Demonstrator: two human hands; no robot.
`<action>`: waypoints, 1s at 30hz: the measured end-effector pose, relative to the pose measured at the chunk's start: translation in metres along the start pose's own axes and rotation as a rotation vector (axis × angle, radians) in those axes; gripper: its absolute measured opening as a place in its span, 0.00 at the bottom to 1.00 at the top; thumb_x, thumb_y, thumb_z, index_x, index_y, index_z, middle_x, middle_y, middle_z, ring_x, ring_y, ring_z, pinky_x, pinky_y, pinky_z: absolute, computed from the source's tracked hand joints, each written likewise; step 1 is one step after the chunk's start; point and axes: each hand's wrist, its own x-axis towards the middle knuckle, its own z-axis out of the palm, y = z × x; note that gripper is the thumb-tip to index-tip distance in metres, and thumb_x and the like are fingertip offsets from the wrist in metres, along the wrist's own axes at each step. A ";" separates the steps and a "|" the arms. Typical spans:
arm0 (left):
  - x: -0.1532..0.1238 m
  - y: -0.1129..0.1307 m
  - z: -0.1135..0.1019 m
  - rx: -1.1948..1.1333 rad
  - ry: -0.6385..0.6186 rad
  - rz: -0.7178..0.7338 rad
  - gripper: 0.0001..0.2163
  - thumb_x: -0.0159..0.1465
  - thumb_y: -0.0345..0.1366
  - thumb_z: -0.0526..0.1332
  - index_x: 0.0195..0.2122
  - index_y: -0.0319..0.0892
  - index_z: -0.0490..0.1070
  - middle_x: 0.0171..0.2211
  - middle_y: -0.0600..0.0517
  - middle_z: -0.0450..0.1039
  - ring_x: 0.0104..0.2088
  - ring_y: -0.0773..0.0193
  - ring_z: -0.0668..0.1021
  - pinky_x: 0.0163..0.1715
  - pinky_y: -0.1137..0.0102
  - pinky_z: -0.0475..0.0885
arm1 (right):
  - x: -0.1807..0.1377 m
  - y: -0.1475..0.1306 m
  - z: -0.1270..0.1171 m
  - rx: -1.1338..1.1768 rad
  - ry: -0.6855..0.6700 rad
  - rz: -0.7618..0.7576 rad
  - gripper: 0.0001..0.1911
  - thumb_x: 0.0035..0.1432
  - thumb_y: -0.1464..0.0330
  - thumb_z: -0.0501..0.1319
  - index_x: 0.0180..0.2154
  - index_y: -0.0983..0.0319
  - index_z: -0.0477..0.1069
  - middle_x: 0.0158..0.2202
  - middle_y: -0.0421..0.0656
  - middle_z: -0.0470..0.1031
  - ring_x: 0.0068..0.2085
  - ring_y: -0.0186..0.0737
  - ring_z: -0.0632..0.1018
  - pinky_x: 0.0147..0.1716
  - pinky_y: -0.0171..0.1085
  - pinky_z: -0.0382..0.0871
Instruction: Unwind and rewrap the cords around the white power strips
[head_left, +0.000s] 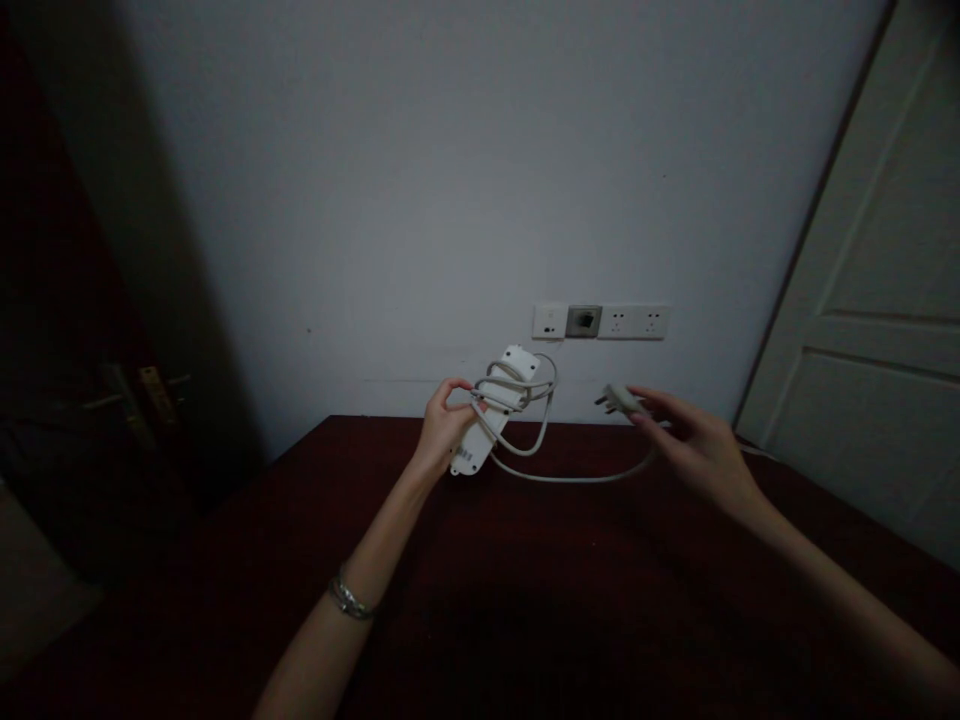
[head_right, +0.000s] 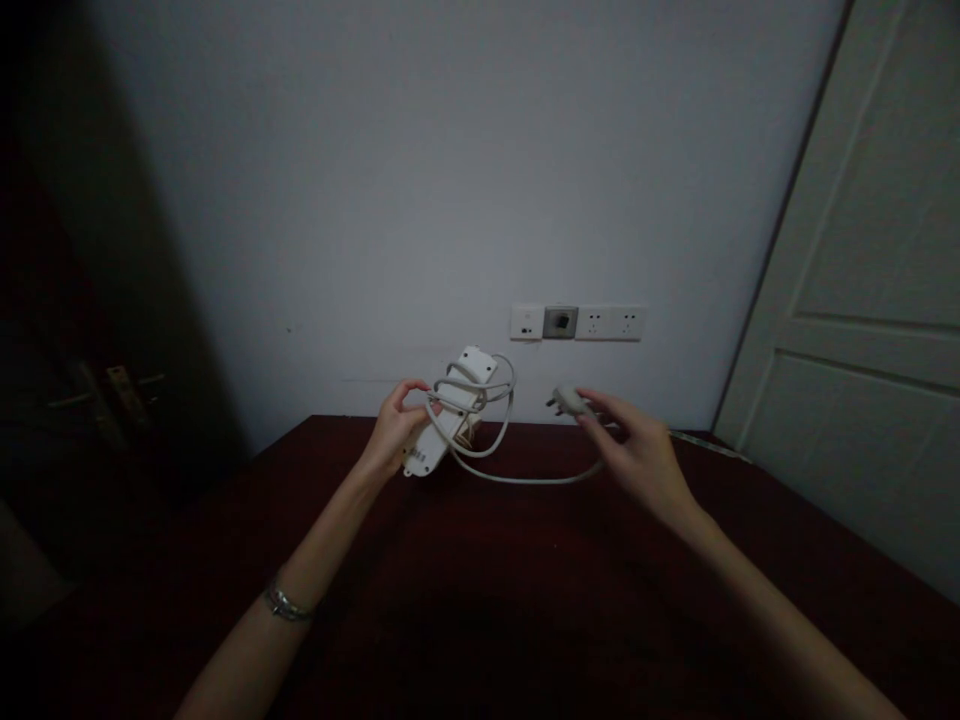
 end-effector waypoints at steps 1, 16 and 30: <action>0.001 -0.003 0.001 0.003 0.016 -0.014 0.18 0.47 0.35 0.65 0.38 0.43 0.61 0.20 0.55 0.72 0.16 0.67 0.72 0.15 0.77 0.61 | -0.007 -0.018 0.008 0.082 -0.066 0.018 0.20 0.53 0.58 0.60 0.46 0.60 0.71 0.37 0.46 0.76 0.36 0.42 0.76 0.35 0.41 0.70; 0.004 -0.045 0.016 0.100 0.129 -0.023 0.16 0.55 0.42 0.60 0.42 0.44 0.60 0.20 0.60 0.65 0.16 0.72 0.66 0.17 0.79 0.55 | -0.038 -0.066 0.102 0.431 -0.307 0.252 0.32 0.47 0.65 0.63 0.53 0.62 0.57 0.27 0.37 0.69 0.22 0.32 0.71 0.18 0.32 0.68; -0.005 -0.049 0.024 0.198 0.102 0.173 0.11 0.62 0.36 0.55 0.45 0.45 0.59 0.24 0.57 0.64 0.22 0.70 0.67 0.25 0.77 0.63 | -0.033 -0.047 0.121 -0.199 -0.076 -0.270 0.24 0.60 0.68 0.52 0.58 0.68 0.57 0.38 0.52 0.74 0.37 0.45 0.75 0.37 0.42 0.71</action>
